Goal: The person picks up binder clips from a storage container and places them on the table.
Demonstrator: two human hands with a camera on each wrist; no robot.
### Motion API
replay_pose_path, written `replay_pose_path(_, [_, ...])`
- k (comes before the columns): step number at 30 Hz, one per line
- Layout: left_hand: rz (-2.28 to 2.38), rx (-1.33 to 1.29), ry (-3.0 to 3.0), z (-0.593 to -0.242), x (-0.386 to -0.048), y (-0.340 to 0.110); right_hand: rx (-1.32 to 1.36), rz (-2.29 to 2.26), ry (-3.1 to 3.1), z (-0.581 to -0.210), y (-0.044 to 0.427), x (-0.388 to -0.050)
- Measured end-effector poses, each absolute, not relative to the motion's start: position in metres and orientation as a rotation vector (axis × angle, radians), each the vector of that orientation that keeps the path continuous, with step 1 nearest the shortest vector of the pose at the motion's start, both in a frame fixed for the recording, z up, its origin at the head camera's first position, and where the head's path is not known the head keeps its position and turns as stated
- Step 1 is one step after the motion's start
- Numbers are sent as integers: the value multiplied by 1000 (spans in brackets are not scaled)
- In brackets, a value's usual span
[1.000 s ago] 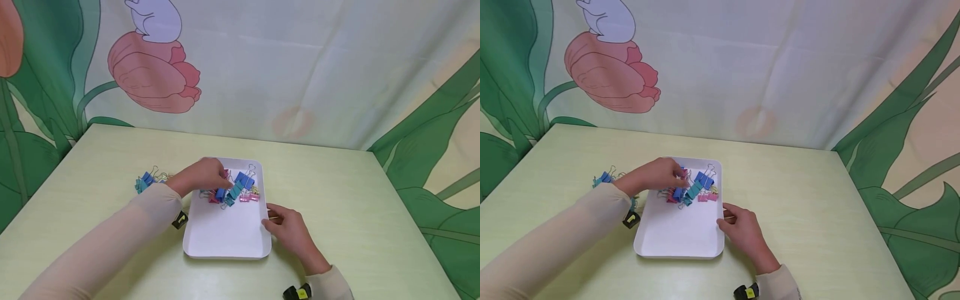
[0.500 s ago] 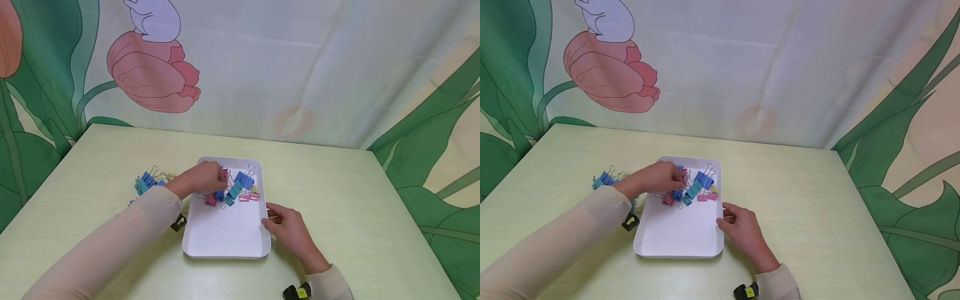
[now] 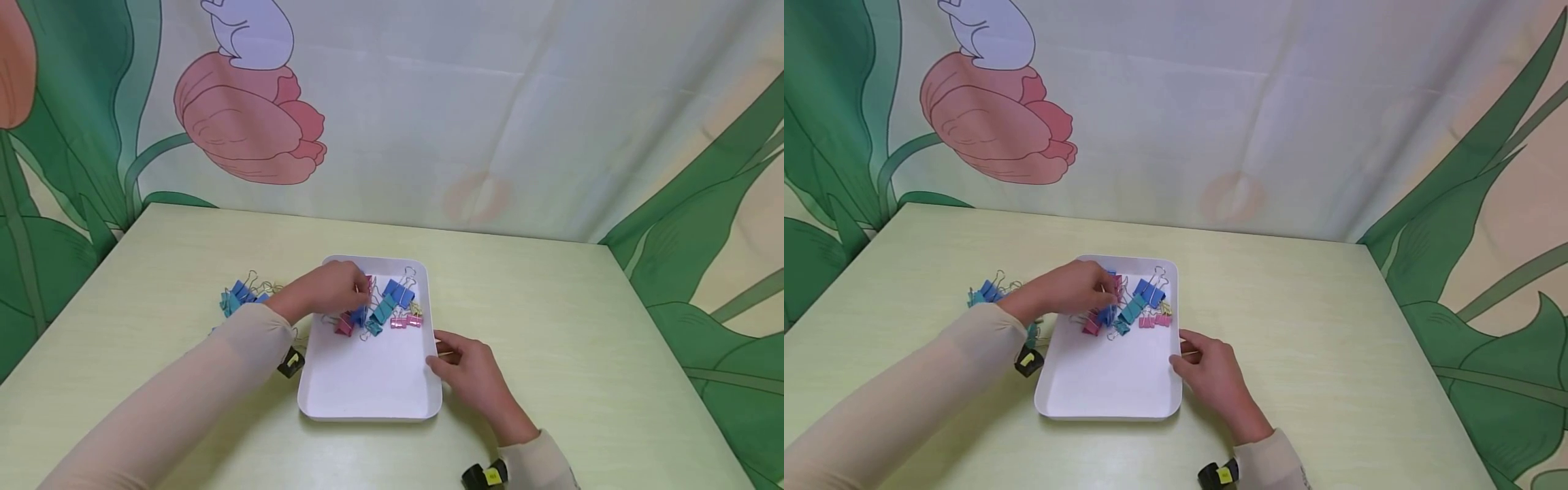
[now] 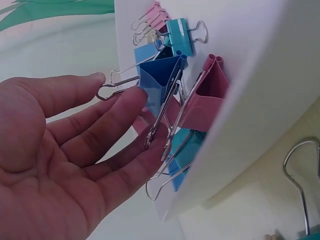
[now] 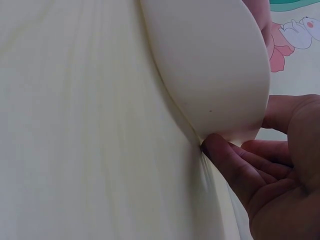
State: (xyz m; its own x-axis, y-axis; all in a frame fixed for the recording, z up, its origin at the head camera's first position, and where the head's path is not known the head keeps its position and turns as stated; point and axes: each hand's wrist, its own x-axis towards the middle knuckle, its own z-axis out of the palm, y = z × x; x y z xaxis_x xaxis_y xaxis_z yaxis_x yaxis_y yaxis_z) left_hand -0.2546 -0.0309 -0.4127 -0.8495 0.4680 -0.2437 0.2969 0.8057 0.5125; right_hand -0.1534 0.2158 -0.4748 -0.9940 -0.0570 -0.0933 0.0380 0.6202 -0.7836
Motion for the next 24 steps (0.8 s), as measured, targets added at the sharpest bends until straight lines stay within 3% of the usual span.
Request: replay_pose_path(24, [760,565,2678,-385,-230,-40,-37,-1330,2733,-477,216,-154])
